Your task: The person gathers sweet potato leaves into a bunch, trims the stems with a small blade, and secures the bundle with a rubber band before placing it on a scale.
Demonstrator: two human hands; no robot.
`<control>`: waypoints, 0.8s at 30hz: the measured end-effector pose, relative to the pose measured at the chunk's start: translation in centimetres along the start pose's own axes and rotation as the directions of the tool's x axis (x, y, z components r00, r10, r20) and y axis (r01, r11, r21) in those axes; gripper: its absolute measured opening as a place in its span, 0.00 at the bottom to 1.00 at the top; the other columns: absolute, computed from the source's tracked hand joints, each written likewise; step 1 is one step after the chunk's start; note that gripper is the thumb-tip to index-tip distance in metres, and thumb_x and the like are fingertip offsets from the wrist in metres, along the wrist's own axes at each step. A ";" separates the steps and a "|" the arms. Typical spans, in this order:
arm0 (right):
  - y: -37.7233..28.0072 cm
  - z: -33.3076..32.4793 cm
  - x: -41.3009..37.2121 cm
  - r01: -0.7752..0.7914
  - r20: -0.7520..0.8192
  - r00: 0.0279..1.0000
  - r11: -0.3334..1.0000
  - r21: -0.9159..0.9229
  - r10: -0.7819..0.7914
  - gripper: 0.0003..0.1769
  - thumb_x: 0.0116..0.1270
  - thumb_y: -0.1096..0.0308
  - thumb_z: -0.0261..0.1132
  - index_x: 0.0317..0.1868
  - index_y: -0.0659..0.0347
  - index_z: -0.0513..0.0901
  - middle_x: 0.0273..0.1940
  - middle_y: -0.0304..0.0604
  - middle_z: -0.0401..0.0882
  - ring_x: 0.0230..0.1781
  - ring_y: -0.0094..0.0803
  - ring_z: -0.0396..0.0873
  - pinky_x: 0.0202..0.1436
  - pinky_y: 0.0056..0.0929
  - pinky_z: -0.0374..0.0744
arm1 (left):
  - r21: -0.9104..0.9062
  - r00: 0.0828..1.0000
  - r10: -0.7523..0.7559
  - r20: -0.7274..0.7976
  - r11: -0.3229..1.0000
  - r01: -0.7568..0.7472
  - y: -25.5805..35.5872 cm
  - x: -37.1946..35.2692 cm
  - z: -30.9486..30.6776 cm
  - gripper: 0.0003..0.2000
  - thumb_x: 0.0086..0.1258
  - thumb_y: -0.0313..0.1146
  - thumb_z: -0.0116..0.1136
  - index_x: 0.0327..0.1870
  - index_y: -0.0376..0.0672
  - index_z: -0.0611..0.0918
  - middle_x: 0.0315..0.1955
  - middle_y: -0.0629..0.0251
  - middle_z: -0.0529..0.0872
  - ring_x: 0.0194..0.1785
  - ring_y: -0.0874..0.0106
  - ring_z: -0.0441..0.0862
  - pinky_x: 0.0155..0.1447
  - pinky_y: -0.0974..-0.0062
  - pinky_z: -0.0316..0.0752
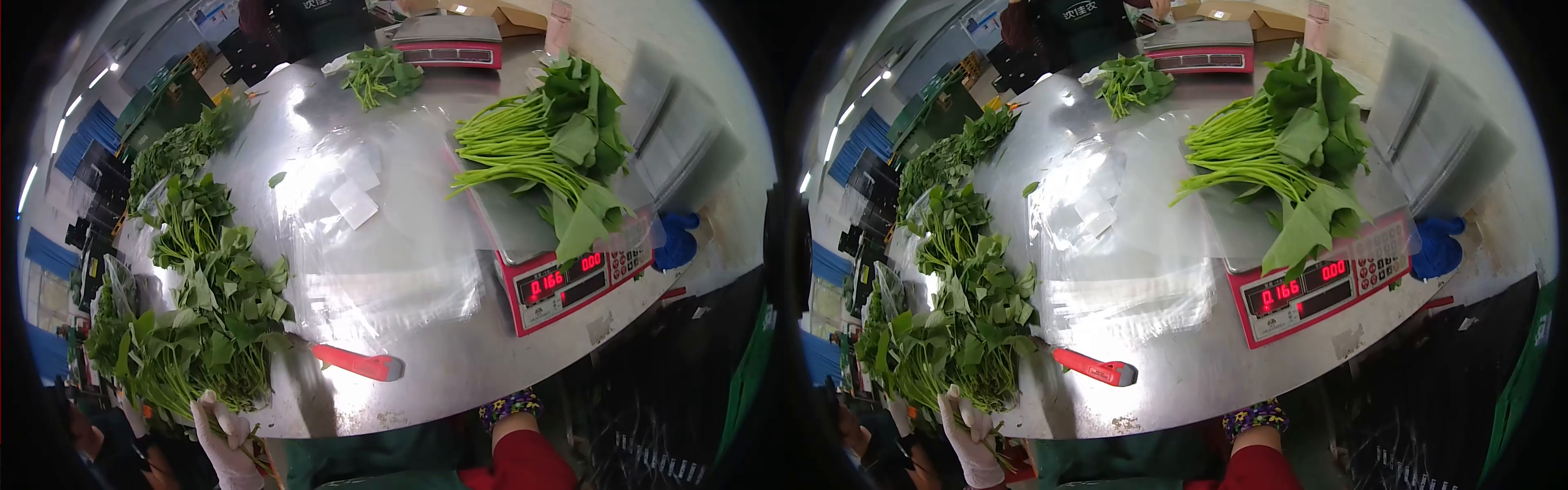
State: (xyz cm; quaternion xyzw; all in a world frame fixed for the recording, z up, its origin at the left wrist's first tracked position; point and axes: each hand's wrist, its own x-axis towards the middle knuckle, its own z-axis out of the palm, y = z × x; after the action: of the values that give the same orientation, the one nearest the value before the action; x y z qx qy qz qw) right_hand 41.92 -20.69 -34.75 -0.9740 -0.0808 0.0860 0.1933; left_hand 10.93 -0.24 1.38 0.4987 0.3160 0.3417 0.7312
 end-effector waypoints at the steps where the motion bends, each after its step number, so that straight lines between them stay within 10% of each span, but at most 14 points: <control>1: -0.1 0.1 0.1 0.003 0.003 1.000 1.000 -0.004 -0.003 0.13 0.64 0.67 0.56 0.45 0.62 0.82 0.41 0.50 0.84 0.44 0.54 0.80 0.44 0.41 0.79 | -0.002 1.000 0.002 -0.007 1.000 -0.002 -0.1 0.1 0.1 0.17 0.78 0.46 0.43 0.46 0.42 0.79 0.13 0.75 0.67 0.09 0.85 0.52 0.16 0.85 0.49; 24: -2.4 0.7 -0.3 0.100 0.043 0.994 0.991 -0.088 -0.097 0.13 0.63 0.66 0.57 0.43 0.62 0.83 0.42 0.51 0.83 0.46 0.54 0.79 0.46 0.42 0.78 | 0.064 0.997 -0.076 -0.030 0.995 0.078 -1.0 1.7 1.8 0.17 0.79 0.46 0.39 0.45 0.44 0.77 0.10 0.76 0.63 0.10 0.83 0.52 0.18 0.82 0.49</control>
State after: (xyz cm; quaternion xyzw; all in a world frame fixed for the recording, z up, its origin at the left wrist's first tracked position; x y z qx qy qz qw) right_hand 41.17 -18.30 -34.41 -0.9747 -0.1363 0.0916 0.1517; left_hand 13.51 -0.09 0.82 0.5048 0.3559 0.3096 0.7229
